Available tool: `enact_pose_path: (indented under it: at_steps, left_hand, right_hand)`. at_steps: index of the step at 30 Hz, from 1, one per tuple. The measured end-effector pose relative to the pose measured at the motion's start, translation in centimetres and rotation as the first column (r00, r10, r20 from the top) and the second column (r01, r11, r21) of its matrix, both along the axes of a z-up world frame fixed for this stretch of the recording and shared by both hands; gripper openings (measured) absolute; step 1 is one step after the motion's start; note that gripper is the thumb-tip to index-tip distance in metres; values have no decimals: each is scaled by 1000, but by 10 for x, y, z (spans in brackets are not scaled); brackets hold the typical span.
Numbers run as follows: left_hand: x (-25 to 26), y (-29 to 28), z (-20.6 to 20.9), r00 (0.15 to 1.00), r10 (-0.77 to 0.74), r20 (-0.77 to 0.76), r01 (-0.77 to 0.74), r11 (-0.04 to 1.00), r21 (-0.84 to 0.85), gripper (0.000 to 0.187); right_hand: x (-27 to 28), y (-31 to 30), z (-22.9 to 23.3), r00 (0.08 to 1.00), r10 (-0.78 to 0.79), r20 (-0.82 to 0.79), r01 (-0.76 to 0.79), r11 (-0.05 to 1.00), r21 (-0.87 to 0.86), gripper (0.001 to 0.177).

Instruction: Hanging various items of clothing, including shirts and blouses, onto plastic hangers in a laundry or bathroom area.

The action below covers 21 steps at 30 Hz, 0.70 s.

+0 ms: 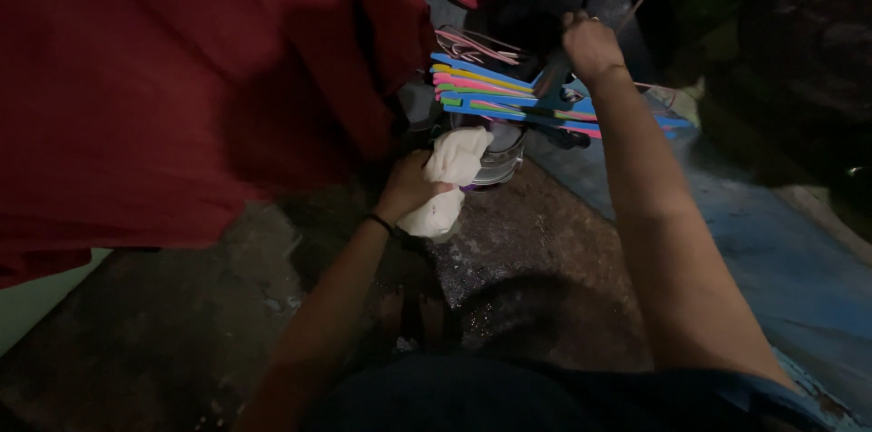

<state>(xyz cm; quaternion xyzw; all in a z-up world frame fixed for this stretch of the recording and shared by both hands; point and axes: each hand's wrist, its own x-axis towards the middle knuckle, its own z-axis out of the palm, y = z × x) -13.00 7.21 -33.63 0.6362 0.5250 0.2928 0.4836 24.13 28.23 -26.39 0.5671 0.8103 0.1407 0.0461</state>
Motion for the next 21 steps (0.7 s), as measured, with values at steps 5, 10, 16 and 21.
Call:
enact_pose_path:
  at_steps: [5, 10, 16, 21]
  left_hand:
    - [-4, -5, 13, 992, -24, -126, 33, 997, 68, 68]
    - [0, -9, 18, 998, -59, -15, 59, 997, 52, 72]
    - [9, -5, 13, 998, -60, -32, 58, 996, -64, 70]
    - [17, -7, 7, 997, -74, -17, 75, 997, 33, 67]
  right_hand:
    - [-16, -17, 30, 997, -37, 68, 42, 996, -75, 63]
    - [15, 9, -27, 995, 96, 40, -97, 995, 34, 30]
    - [-1, -22, 22, 998, -64, -4, 64, 997, -52, 51]
    - [1, -15, 2, 997, -42, -69, 41, 999, -6, 29]
